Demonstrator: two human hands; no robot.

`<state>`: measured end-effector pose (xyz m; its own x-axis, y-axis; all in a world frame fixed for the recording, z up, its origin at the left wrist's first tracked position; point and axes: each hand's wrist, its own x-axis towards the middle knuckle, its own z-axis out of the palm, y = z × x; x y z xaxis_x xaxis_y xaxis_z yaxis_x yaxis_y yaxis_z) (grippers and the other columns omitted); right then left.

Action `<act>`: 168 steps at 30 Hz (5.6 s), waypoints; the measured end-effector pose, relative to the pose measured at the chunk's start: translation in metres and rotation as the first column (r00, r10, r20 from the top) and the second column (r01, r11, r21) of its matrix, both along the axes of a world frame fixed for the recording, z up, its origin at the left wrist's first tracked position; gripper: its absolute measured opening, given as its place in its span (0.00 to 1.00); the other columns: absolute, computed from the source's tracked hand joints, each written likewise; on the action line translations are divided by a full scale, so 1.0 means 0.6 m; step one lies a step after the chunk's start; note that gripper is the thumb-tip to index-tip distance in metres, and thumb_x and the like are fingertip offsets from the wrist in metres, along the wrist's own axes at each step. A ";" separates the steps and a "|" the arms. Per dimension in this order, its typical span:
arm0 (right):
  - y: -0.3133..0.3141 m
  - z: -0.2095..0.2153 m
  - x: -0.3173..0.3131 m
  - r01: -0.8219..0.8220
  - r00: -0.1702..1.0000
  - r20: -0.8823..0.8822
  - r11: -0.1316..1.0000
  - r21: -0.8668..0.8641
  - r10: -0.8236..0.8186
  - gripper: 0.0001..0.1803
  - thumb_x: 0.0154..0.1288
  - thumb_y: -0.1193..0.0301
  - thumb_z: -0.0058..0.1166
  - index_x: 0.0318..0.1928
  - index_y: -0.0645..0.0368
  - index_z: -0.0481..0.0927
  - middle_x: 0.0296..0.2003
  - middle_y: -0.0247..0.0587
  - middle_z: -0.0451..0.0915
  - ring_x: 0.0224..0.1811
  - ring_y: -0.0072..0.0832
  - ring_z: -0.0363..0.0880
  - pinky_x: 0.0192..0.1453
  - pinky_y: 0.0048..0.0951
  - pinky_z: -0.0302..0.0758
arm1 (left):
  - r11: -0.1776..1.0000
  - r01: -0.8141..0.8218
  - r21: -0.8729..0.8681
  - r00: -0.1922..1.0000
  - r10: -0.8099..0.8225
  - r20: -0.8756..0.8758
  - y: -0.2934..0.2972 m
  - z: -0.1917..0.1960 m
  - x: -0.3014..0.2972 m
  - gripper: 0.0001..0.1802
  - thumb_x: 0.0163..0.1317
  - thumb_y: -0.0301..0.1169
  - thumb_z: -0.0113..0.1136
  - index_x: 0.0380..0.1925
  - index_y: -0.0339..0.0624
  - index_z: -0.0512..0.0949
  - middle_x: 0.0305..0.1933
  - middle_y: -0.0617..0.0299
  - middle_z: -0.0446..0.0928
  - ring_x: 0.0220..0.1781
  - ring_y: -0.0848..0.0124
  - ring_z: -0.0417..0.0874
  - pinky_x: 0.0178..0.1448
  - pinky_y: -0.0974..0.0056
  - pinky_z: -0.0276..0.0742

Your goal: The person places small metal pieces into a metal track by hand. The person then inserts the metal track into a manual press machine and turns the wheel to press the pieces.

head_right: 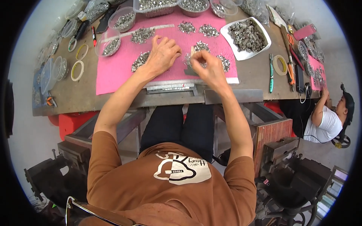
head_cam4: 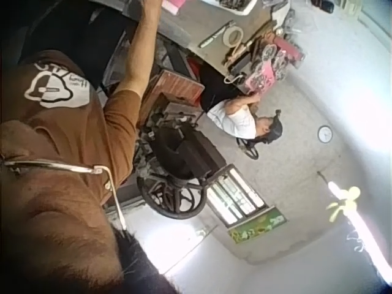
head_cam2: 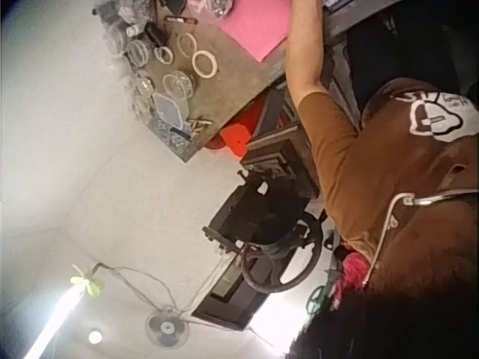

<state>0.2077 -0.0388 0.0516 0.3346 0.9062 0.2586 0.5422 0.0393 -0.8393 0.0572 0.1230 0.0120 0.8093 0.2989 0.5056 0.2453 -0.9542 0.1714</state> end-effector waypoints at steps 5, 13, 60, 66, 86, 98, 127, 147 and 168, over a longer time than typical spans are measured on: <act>-0.077 -0.048 -0.060 -0.086 0.989 -0.118 0.996 0.001 0.086 0.05 0.67 0.77 0.62 0.41 0.66 0.81 0.40 0.39 0.84 0.43 0.24 0.80 0.51 0.27 0.76 | 0.984 0.037 -0.177 0.997 -0.025 0.070 -0.012 -0.024 -0.009 0.05 0.62 0.31 0.64 0.35 0.44 0.84 0.38 0.59 0.79 0.50 0.61 0.78 0.67 0.42 0.59; -0.088 -0.063 -0.084 -0.055 0.994 0.106 0.989 0.135 0.041 0.05 0.63 0.81 0.62 0.39 0.65 0.80 0.41 0.43 0.84 0.43 0.34 0.82 0.50 0.32 0.76 | 0.995 -0.025 -0.095 0.999 0.028 0.035 -0.033 -0.014 -0.015 0.03 0.60 0.30 0.68 0.34 0.46 0.86 0.39 0.60 0.81 0.49 0.61 0.79 0.66 0.43 0.59; -0.101 -0.078 -0.074 0.124 0.992 -0.019 0.958 0.258 -0.123 0.04 0.66 0.81 0.59 0.41 0.64 0.84 0.38 0.42 0.85 0.38 0.31 0.84 0.44 0.30 0.78 | 0.941 -0.006 -0.339 0.956 0.105 0.274 -0.196 -0.006 -0.119 0.15 0.62 0.29 0.68 0.48 0.41 0.81 0.42 0.58 0.83 0.47 0.58 0.82 0.66 0.46 0.70; -0.100 -0.072 -0.059 0.132 0.991 -0.007 0.958 0.256 -0.135 0.05 0.66 0.81 0.59 0.41 0.63 0.84 0.37 0.42 0.84 0.38 0.32 0.83 0.44 0.31 0.78 | 0.947 -0.044 -0.317 0.950 0.137 0.280 -0.210 -0.009 -0.123 0.16 0.61 0.29 0.69 0.49 0.43 0.81 0.45 0.60 0.83 0.50 0.58 0.81 0.68 0.45 0.66; -0.068 -0.058 0.017 -0.043 0.866 0.499 0.993 0.106 -0.016 0.06 0.61 0.76 0.66 0.39 0.57 0.86 0.35 0.39 0.77 0.42 0.38 0.77 0.47 0.38 0.72 | 0.936 0.028 -0.350 0.962 0.070 0.265 -0.150 0.024 -0.073 0.03 0.63 0.26 0.62 0.37 0.42 0.80 0.38 0.59 0.81 0.44 0.60 0.80 0.56 0.53 0.69; -0.059 -0.046 0.030 -0.133 0.852 0.520 0.987 0.094 0.066 0.07 0.60 0.77 0.66 0.40 0.55 0.86 0.36 0.38 0.77 0.42 0.37 0.77 0.49 0.38 0.71 | 0.986 -0.139 -0.097 0.983 0.149 0.108 0.101 -0.015 0.132 0.09 0.64 0.36 0.64 0.42 0.50 0.87 0.41 0.58 0.78 0.51 0.57 0.77 0.59 0.50 0.66; -0.046 -0.050 0.024 -0.147 0.858 0.509 0.983 0.109 0.072 0.04 0.63 0.78 0.62 0.39 0.61 0.83 0.34 0.42 0.77 0.41 0.41 0.78 0.47 0.40 0.73 | 0.965 -0.077 -0.249 0.964 0.136 0.230 -0.223 -0.023 -0.118 0.18 0.62 0.29 0.67 0.53 0.49 0.83 0.49 0.58 0.80 0.54 0.59 0.79 0.70 0.45 0.62; -0.009 -0.053 -0.026 -0.098 0.878 0.476 0.992 0.074 0.051 0.05 0.62 0.77 0.63 0.38 0.62 0.81 0.35 0.44 0.78 0.41 0.41 0.78 0.46 0.40 0.73 | 0.943 -0.132 -0.305 0.902 0.241 0.357 -0.221 -0.036 -0.126 0.18 0.60 0.27 0.68 0.51 0.44 0.83 0.48 0.60 0.80 0.51 0.61 0.79 0.61 0.54 0.65; -0.075 -0.033 -0.063 -0.226 0.907 0.368 0.974 0.015 0.204 0.07 0.64 0.84 0.59 0.39 0.66 0.75 0.37 0.47 0.77 0.39 0.43 0.78 0.45 0.38 0.75 | 0.943 -0.141 -0.301 0.895 0.251 0.368 -0.223 -0.039 -0.124 0.19 0.61 0.28 0.67 0.53 0.44 0.81 0.48 0.61 0.80 0.50 0.63 0.79 0.60 0.55 0.64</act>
